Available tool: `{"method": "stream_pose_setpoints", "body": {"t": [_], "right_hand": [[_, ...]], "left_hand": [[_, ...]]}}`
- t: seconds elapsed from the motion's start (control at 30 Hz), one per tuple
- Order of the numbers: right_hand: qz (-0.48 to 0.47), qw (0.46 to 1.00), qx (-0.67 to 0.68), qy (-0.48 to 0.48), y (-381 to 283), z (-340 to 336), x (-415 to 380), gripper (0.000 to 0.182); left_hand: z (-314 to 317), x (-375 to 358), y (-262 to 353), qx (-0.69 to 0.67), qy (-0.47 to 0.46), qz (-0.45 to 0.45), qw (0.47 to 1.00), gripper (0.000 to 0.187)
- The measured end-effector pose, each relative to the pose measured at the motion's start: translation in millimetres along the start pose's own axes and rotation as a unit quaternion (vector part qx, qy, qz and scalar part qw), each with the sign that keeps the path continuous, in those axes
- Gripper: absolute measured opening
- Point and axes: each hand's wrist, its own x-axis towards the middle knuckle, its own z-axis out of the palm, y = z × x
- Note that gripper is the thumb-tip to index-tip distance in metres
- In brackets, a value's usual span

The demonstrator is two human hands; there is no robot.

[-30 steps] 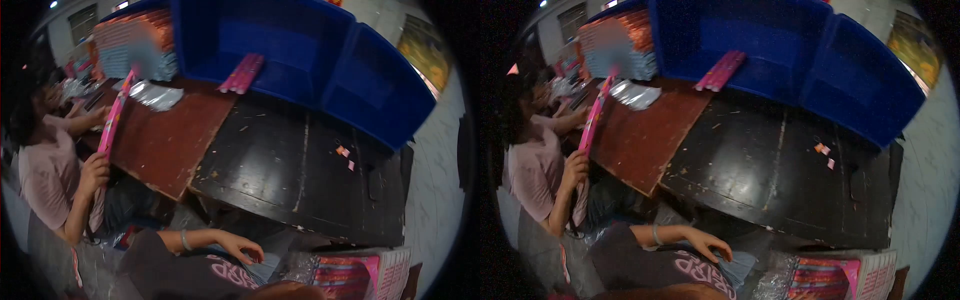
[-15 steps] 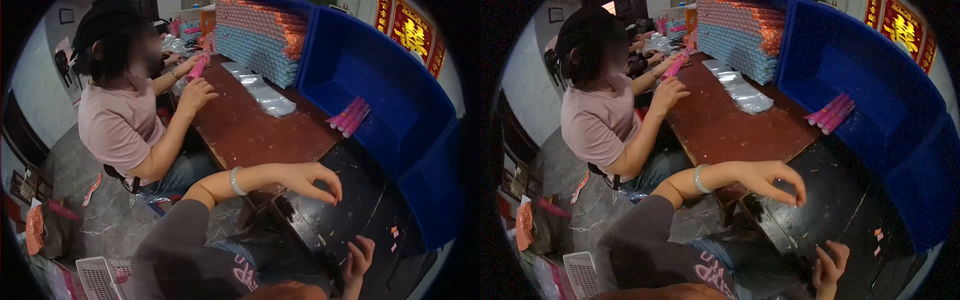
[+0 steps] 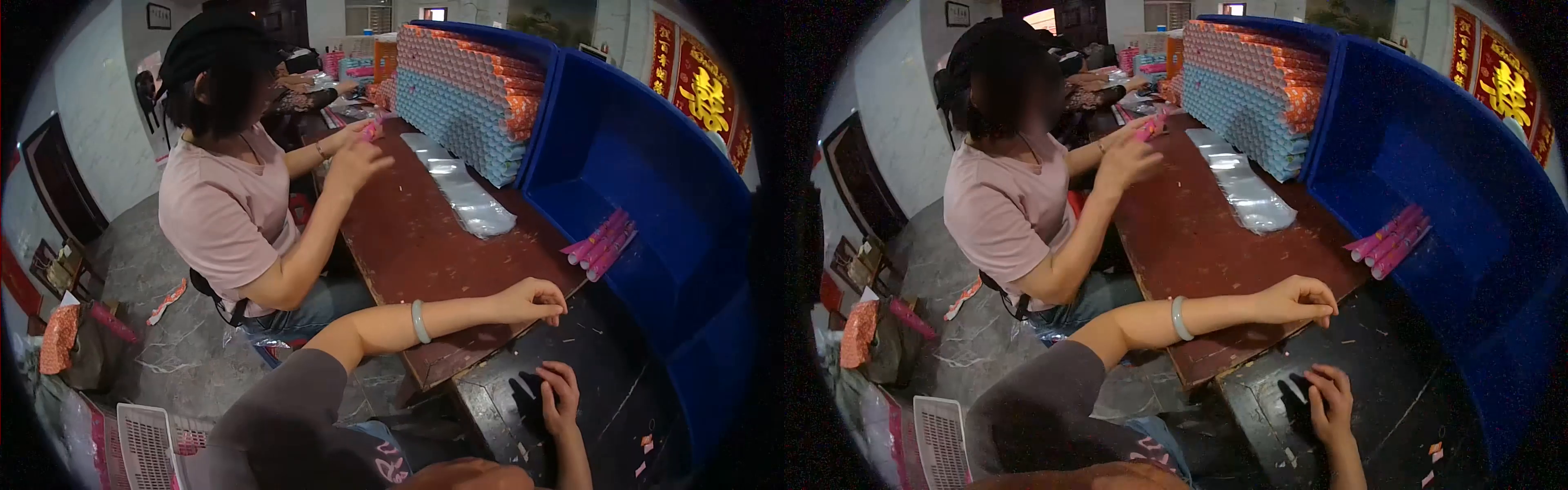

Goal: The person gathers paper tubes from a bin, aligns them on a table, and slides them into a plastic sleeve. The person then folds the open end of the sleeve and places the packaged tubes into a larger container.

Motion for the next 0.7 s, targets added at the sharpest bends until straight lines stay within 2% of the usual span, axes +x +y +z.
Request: {"method": "stream_pose_setpoints", "body": {"t": [0.2,0.5,0.7], "right_hand": [[-0.008,1.0,-0.019,-0.022,-7,-2,-9,0.022],[-0.024,0.998,-0.045,-0.03,-8,-1,-8,0.028],[-0.049,0.993,-0.091,-0.056,-14,0,-6,0.031]], "left_hand": [[10,-3,-7,-0.062,0.01,-0.008,0.998,0.014],[17,-8,-10,-0.046,-0.03,-0.045,0.997,0.018],[20,-8,-10,-0.046,-0.012,-0.045,0.998,0.013]]}}
